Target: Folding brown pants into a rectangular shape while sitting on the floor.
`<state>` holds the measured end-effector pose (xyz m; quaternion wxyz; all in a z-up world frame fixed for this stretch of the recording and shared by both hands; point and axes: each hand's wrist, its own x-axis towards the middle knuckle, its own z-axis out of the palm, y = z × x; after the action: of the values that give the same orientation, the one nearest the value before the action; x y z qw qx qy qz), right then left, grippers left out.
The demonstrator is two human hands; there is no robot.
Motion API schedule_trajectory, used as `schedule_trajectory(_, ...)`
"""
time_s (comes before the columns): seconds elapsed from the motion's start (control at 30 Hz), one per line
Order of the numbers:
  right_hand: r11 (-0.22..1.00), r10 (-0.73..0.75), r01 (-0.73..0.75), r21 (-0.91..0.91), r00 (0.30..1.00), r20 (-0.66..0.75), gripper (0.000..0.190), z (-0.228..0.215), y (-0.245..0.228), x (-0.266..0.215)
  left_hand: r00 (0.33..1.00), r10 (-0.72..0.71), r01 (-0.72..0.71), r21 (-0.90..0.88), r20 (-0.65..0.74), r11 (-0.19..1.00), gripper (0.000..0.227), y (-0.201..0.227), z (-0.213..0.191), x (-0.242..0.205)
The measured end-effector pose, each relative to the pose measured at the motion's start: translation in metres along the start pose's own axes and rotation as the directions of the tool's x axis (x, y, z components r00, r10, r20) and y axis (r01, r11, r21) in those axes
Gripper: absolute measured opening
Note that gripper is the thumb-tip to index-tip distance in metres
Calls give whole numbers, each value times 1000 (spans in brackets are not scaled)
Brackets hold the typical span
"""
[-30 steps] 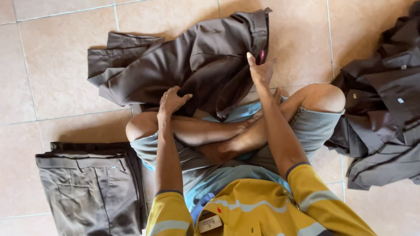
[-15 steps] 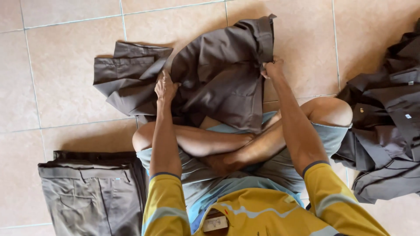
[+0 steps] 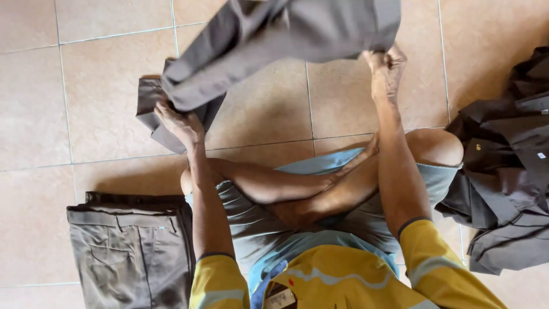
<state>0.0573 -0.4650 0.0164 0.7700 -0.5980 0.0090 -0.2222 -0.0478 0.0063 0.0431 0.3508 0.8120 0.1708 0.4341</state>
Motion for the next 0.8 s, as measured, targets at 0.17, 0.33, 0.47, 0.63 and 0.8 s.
schedule_trajectory(0.17, 166, 530, 63, -984, 836, 143, 41, -123, 144, -5, 643, -373, -170, 599, 669, 783, 45, -158, 5, -46)
schedule_trajectory(0.33, 235, 520, -10, -972, 846, 117, 31, -84, 109, -37, 852, -165, -268, 686, 496, 676, 25, 2, 26, -53)
schedule_trajectory(0.47, 251, 659, -97, -963, 746, 96, 72, -48, 32, -70, 764, -31, -312, 411, 645, 857, 63, 2, 95, -96)
schedule_trajectory(0.63, 93, 725, -203, -975, 685, -74, 101, -6, -48, -90, 416, -262, -226, 378, 871, 898, 54, -15, 93, -176)
schedule_trajectory(0.8, 272, 710, -166, -948, 700, 81, 54, -33, -9, -101, 409, -316, -160, 408, 856, 899, 68, 1, 74, -183)
